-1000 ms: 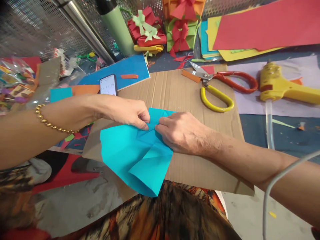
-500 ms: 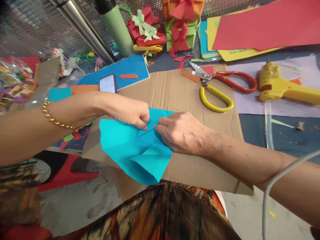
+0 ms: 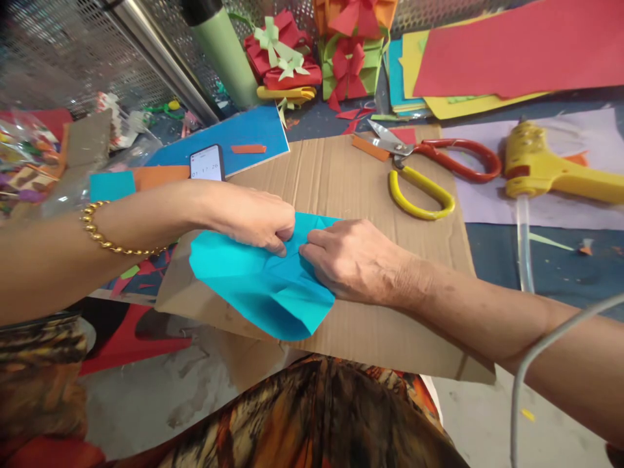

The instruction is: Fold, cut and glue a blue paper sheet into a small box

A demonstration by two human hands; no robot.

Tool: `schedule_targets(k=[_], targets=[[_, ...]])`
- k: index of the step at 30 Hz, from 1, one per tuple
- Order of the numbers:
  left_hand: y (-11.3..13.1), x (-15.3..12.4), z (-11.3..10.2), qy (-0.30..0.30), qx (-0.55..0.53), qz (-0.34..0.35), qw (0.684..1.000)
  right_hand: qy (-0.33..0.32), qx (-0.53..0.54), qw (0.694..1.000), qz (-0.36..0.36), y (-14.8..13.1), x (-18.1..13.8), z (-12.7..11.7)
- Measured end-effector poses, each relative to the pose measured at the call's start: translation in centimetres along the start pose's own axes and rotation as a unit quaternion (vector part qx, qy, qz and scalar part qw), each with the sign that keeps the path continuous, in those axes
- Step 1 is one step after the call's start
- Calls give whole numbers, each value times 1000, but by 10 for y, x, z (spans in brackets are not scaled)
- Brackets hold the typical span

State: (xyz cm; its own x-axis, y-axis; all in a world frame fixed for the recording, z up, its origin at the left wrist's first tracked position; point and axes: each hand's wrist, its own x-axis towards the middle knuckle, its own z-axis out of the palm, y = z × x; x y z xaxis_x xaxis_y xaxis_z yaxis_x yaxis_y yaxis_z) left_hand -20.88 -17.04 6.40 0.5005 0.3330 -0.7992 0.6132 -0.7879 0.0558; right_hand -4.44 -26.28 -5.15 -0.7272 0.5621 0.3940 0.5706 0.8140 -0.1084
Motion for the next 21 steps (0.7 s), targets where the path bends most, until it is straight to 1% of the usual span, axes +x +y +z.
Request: schedule_targets(k=[3, 5, 8, 10, 12, 14, 18, 21], targets=[[-3, 2, 1, -9, -19, 5, 1000, -10, -2, 1000, 5, 0, 0, 0], [-4, 3, 1, -14, -25, 10, 1000, -5, 1, 1000, 3, 0, 1, -1], [-4, 3, 1, -8, -11, 5, 1000, 37, 22, 999, 4, 0, 2, -3], [-3, 1, 2, 5, -5, -7, 1000, 67, 35, 997, 28, -1, 1, -4], [-3, 0, 3, 15, -8, -13, 1000, 83, 35, 994, 61, -1, 0, -5], [-5, 0, 4, 16, -17, -6, 1000, 79, 23, 995, 63, -1, -2, -5], [-7, 0, 6, 19, -34, 15, 999, 36, -15, 999, -2, -2, -1, -7], [-5, -1, 5, 20, -33, 9, 999, 15, -30, 999, -11, -2, 0, -7]])
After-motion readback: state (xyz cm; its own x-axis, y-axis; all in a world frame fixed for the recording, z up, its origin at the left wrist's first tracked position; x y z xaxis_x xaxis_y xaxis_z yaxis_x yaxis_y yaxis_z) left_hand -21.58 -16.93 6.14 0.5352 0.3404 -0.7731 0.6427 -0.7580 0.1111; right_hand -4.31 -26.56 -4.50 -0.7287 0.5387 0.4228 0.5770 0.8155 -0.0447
